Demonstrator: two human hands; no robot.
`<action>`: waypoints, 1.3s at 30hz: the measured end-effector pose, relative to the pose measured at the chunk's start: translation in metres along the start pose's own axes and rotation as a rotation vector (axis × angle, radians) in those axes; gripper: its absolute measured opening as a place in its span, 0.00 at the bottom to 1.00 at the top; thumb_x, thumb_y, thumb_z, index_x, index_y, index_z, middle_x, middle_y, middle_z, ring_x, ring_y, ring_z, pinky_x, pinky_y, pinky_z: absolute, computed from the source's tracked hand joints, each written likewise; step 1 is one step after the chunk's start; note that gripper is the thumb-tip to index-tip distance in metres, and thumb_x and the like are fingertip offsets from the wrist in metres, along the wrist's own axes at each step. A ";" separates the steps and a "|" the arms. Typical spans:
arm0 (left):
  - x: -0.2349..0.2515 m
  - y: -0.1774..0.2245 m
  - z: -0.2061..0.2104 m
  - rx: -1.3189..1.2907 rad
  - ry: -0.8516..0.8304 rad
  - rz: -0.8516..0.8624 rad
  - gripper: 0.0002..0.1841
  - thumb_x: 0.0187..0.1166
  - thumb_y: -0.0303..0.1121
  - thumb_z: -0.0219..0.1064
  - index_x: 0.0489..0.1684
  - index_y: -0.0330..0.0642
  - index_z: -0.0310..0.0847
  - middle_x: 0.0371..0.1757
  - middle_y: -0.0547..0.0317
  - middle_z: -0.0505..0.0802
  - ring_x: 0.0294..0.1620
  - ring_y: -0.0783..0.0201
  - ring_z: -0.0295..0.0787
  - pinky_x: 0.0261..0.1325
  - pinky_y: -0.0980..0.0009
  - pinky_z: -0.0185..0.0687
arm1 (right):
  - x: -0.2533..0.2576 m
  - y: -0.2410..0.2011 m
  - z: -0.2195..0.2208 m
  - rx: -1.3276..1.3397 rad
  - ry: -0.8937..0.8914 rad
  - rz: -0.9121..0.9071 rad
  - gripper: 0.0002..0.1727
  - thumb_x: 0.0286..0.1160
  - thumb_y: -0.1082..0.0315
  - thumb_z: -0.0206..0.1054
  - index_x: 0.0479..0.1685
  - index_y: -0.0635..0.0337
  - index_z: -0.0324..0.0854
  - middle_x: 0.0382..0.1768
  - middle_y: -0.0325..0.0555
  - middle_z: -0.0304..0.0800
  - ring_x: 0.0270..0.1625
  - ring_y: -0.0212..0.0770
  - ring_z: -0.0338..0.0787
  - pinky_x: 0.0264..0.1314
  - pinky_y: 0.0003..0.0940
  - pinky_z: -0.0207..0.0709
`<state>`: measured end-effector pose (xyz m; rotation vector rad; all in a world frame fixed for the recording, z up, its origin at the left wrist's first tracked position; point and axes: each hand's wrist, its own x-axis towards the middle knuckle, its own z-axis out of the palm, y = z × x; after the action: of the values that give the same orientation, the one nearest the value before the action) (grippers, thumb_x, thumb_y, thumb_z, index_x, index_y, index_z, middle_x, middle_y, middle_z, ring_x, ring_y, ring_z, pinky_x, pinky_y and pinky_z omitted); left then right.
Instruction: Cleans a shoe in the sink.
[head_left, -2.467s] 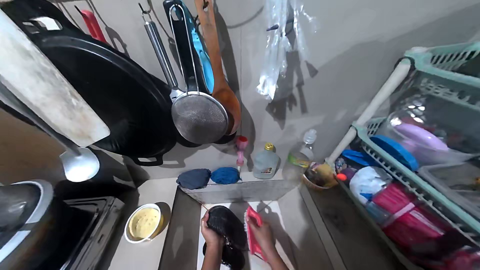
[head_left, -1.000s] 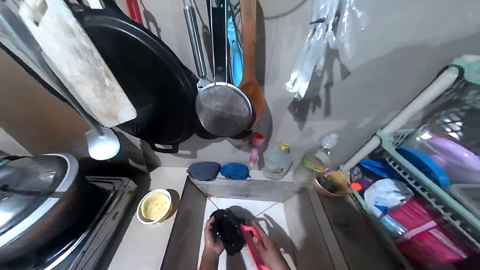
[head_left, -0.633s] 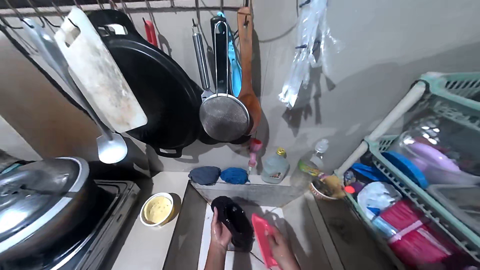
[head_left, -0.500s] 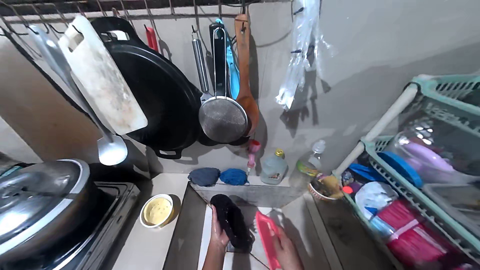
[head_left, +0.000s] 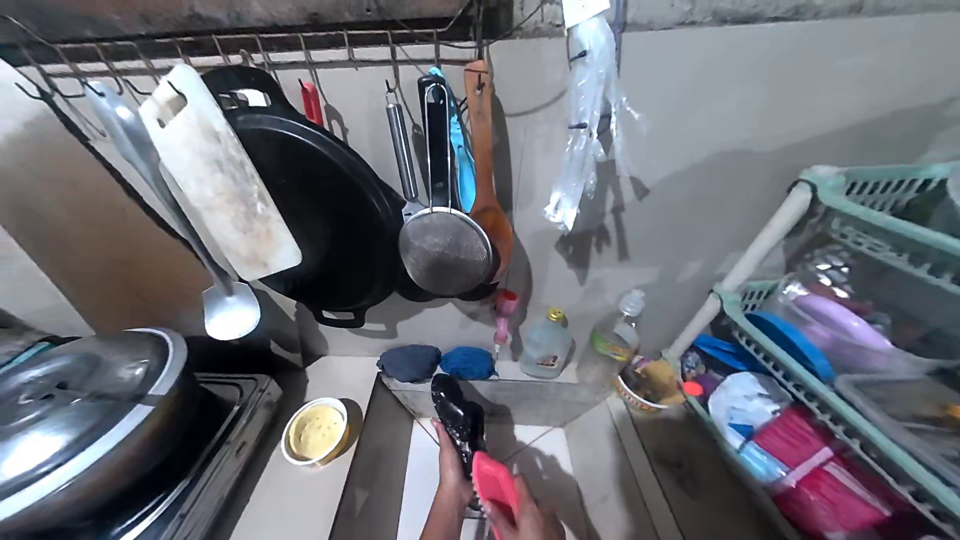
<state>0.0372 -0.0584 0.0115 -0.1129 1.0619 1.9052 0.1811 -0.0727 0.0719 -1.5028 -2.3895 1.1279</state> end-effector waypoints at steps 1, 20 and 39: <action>-0.005 -0.005 0.001 0.023 -0.021 0.013 0.43 0.86 0.68 0.19 0.75 0.45 0.69 0.53 0.53 0.91 0.49 0.63 0.89 0.50 0.60 0.87 | 0.002 -0.006 0.002 -0.049 0.002 -0.004 0.38 0.77 0.46 0.71 0.72 0.72 0.76 0.47 0.70 0.93 0.54 0.71 0.93 0.61 0.70 0.80; 0.009 -0.055 -0.037 0.731 -0.048 0.211 0.32 0.93 0.45 0.49 0.94 0.42 0.51 0.85 0.34 0.73 0.84 0.41 0.72 0.85 0.42 0.64 | 0.067 -0.010 0.008 0.031 0.119 0.151 0.39 0.77 0.45 0.71 0.80 0.64 0.71 0.56 0.65 0.92 0.62 0.65 0.91 0.67 0.66 0.78; -0.019 -0.044 -0.045 0.717 -0.146 0.225 0.34 0.90 0.38 0.55 0.94 0.37 0.49 0.85 0.32 0.72 0.83 0.40 0.73 0.84 0.44 0.66 | 0.097 -0.013 -0.015 0.164 0.239 0.107 0.38 0.74 0.49 0.75 0.77 0.68 0.74 0.59 0.68 0.90 0.65 0.67 0.89 0.70 0.66 0.77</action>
<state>0.0661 -0.0937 -0.0350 0.5617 1.6355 1.5793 0.1291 0.0111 0.0632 -1.6231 -2.0322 1.0663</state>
